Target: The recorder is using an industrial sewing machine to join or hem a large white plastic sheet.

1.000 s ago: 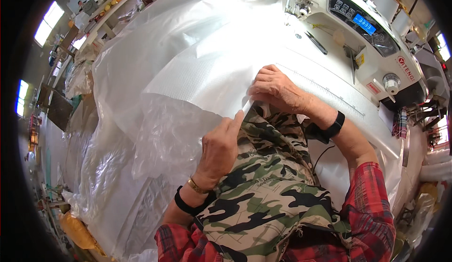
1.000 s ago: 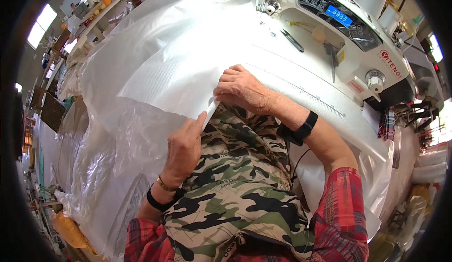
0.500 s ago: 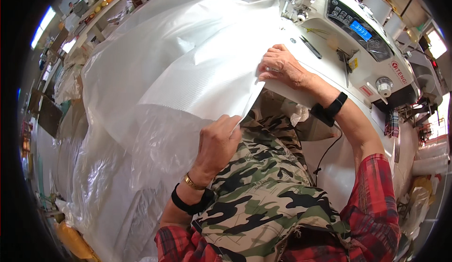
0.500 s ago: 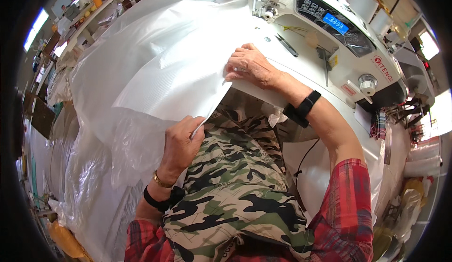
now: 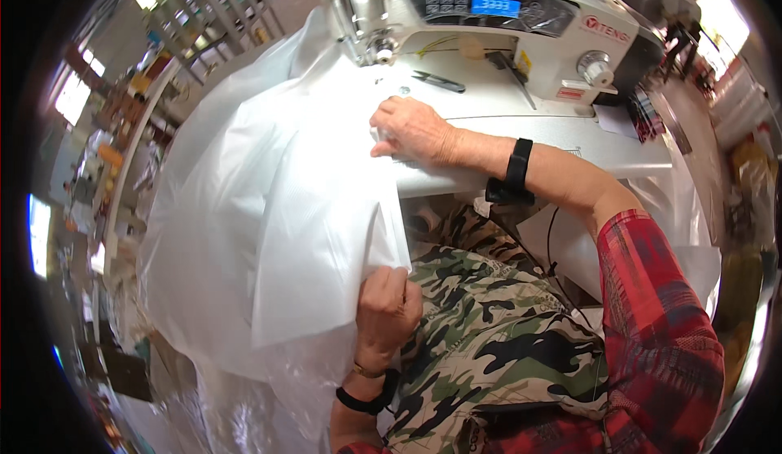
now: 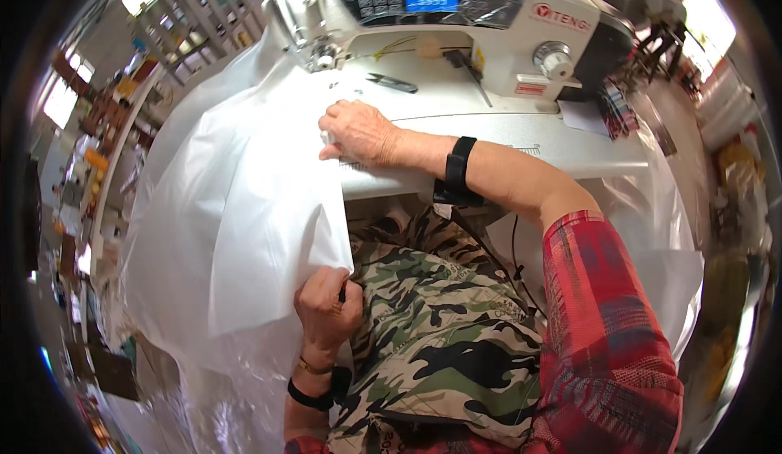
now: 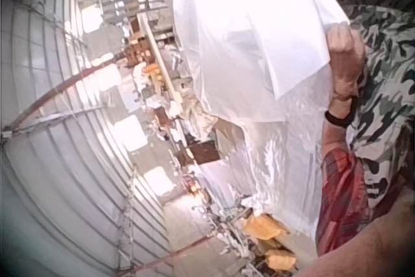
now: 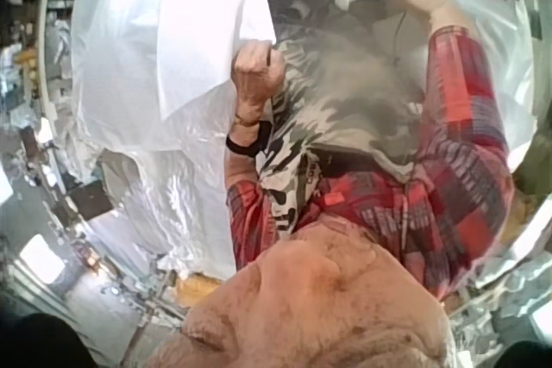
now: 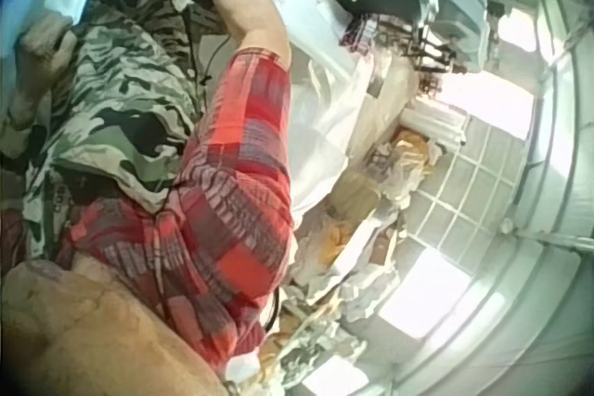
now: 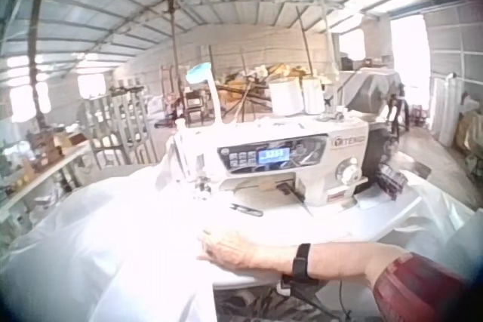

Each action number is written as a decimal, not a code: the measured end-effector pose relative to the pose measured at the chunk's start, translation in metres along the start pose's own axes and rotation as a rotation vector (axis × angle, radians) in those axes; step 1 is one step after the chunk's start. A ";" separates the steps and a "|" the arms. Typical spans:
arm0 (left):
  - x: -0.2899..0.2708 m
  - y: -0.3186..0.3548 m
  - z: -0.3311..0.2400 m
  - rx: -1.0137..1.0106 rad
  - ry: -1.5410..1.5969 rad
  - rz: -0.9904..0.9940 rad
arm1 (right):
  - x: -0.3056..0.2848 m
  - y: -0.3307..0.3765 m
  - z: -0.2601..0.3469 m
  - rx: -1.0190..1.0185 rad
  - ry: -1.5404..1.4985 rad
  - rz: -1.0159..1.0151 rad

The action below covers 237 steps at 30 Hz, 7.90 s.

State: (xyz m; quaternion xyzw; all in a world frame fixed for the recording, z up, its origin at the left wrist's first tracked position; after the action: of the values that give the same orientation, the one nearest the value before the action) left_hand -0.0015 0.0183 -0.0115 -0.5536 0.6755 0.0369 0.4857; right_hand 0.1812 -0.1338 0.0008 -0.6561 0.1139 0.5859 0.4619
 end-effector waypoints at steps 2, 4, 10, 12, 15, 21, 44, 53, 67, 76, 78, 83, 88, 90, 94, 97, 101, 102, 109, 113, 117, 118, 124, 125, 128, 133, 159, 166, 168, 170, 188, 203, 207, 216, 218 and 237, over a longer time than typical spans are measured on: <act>0.002 0.000 0.002 -0.005 0.027 0.036 | -0.003 0.002 0.002 0.026 -0.025 0.017; 0.003 -0.003 0.006 0.001 0.023 0.048 | -0.004 0.002 0.000 0.062 -0.025 0.015; -0.004 -0.023 0.023 -0.054 -0.047 0.059 | 0.004 0.000 -0.007 0.060 -0.007 0.024; -0.002 -0.031 0.031 -0.069 -0.116 0.054 | 0.007 -0.003 -0.011 0.075 0.008 0.046; -0.004 -0.048 0.039 -0.081 -0.218 0.057 | 0.012 -0.006 -0.015 0.103 0.013 0.073; 0.006 -0.081 0.037 -0.002 -0.317 0.037 | 0.012 -0.001 -0.008 0.039 0.046 0.011; 0.033 -0.128 0.039 0.059 -0.402 0.148 | 0.025 -0.020 0.004 0.138 -0.205 0.084; 0.041 -0.151 0.046 0.087 -0.431 0.099 | 0.034 -0.029 -0.020 0.157 -0.354 -0.039; 0.043 -0.164 0.055 -0.037 -0.474 0.160 | 0.009 0.007 -0.036 0.278 -0.274 -0.180; 0.054 -0.178 0.063 -0.007 -0.368 0.179 | 0.015 0.004 -0.029 0.272 -0.102 -0.069; 0.052 -0.181 0.060 -0.009 -0.346 0.166 | 0.015 0.004 -0.030 0.292 -0.118 -0.030; 0.049 -0.187 0.065 -0.028 -0.369 0.179 | 0.017 0.004 -0.029 0.257 -0.070 -0.099; 0.047 -0.181 0.064 -0.072 -0.351 0.173 | 0.019 0.005 -0.029 0.291 -0.075 0.081; 0.048 -0.180 0.063 -0.087 -0.328 0.161 | 0.017 0.005 -0.027 0.290 -0.070 0.077; 0.047 -0.178 0.061 -0.102 -0.321 0.157 | 0.016 0.005 -0.027 0.283 -0.063 0.062; 0.047 -0.179 0.061 -0.111 -0.325 0.143 | 0.015 0.006 -0.026 0.240 -0.060 -0.035; 0.051 -0.180 0.063 -0.061 -0.301 0.137 | 0.012 0.007 -0.026 0.207 -0.068 -0.107; 0.051 -0.180 0.065 -0.062 -0.304 0.135 | 0.015 0.006 -0.026 0.233 -0.057 -0.040; 0.047 -0.174 0.061 -0.060 -0.348 0.097 | 0.015 0.005 -0.024 0.262 -0.008 0.050; 0.044 -0.167 0.062 -0.089 -0.350 0.123 | 0.014 0.006 -0.017 0.224 -0.029 0.035; 0.039 -0.160 0.057 -0.134 -0.365 0.103 | 0.012 0.009 -0.012 0.166 -0.007 0.026; 0.038 -0.159 0.057 -0.130 -0.366 0.108 | 0.012 0.008 -0.013 0.175 -0.011 0.028; 0.038 -0.162 0.060 -0.140 -0.292 0.115 | 0.017 0.007 -0.013 0.192 -0.022 0.004; 0.039 -0.163 0.059 -0.143 -0.301 0.110 | 0.017 0.007 -0.015 0.196 -0.022 0.003; 0.041 -0.165 0.058 -0.131 -0.322 0.112 | 0.017 0.008 -0.017 0.218 -0.053 0.013; 0.044 -0.175 0.058 -0.076 -0.323 0.117 | 0.019 0.005 -0.024 0.279 -0.039 0.085; 0.058 -0.083 -0.020 0.093 -0.132 0.167 | 0.006 0.006 -0.016 0.193 -0.099 -0.086; 0.125 0.042 0.141 -0.310 0.098 0.393 | 0.000 0.001 -0.008 0.131 -0.044 -0.060; 0.114 0.070 0.183 -0.399 0.106 0.286 | 0.003 0.001 -0.005 0.152 -0.041 -0.038; 0.123 0.066 0.191 -0.380 0.104 0.325 | 0.012 -0.004 -0.002 0.114 0.029 -0.006; 0.118 0.051 0.165 -0.282 0.067 0.741 | 0.013 0.004 -0.009 0.137 -0.038 0.000; 0.075 -0.003 0.126 -0.192 0.049 0.898 | 0.006 -0.001 -0.008 0.108 0.002 -0.046; 0.061 -0.013 0.102 -0.177 0.014 0.953 | 0.012 0.005 -0.009 0.092 0.004 -0.073; 0.042 0.015 0.044 -0.220 0.017 1.087 | 0.011 0.010 -0.010 0.085 0.028 -0.079; 0.045 0.024 0.029 -0.225 0.041 1.130 | 0.013 0.009 -0.013 0.079 0.023 -0.094; -0.065 -0.178 0.166 -0.179 -0.821 0.165 | 0.004 0.010 -0.008 0.087 -0.084 -0.131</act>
State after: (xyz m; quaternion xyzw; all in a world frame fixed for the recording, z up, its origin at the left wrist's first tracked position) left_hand 0.2343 0.0938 0.0337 -0.4771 0.4622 0.3516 0.6596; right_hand 0.1811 -0.1438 -0.0080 -0.6162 0.0767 0.5761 0.5316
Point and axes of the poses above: each hand's wrist, its own y-axis away from the middle knuckle, its own x-axis out of the palm, z = x × y, the point moved 7 cm from there along -y, towards the middle knuckle, and after that the axes turned 4 degrees about -x, right-handed, at the moved point
